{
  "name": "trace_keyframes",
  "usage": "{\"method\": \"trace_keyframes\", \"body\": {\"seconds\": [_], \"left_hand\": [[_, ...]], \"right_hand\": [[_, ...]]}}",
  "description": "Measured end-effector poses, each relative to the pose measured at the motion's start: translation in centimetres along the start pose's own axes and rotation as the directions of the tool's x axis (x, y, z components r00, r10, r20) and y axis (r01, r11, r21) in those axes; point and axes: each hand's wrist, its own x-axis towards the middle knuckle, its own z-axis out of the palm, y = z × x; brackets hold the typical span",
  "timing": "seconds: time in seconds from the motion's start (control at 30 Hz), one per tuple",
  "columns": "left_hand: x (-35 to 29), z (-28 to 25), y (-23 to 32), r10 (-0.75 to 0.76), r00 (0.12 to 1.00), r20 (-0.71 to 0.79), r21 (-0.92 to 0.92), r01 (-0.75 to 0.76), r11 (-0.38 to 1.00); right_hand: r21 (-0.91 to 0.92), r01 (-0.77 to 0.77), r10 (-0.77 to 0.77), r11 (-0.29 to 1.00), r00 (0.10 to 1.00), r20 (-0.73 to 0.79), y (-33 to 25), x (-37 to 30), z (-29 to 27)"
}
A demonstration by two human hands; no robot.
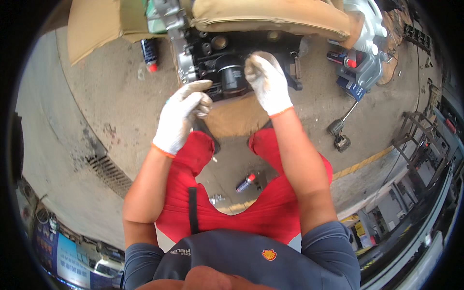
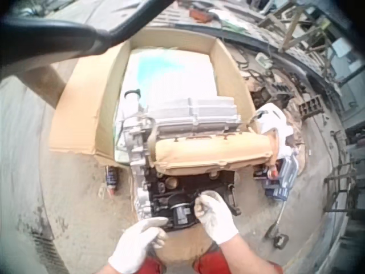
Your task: The person uses a cordless impact wrench to tighten bolts on a car engine block resting on cardboard. They then place a gasket onto the engine and press it into place by hand.
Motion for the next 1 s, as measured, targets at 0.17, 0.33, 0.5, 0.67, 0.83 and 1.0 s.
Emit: {"method": "trace_keyframes", "body": {"seconds": [0.17,0.33,0.5,0.67,0.83,1.0], "left_hand": [[3.5,0.1,2.4,0.196,0.980,0.033,0.104,-0.199,0.974],[8.4,-1.0,1.8,0.326,0.945,0.016,0.232,-0.321,0.918],[11.9,3.0,2.2,0.267,0.963,-0.030,-0.027,-0.268,0.963],[14.7,3.4,0.3,0.189,0.982,-0.025,-0.195,-0.190,0.962],[17.2,3.0,0.8,0.274,0.960,-0.055,-0.309,-0.278,0.910],[17.5,3.5,1.1,0.240,0.969,-0.055,-0.426,-0.240,0.873]], "right_hand": [[0.115,0.109,-0.126,0.987,0.981,0.148,1.4,6.1,1.1],[0.404,0.128,-0.295,0.906,0.875,0.384,2.4,9.4,2.1],[0.388,0.214,-0.366,0.897,0.851,0.376,3.3,10.1,1.8],[0.250,0.324,-0.383,0.913,0.890,0.247,3.7,8.0,1.8],[0.428,0.285,-0.400,0.858,0.893,0.205,3.8,6.6,3.2],[0.454,0.320,-0.424,0.831,0.893,0.148,4.3,7.6,3.8]]}}
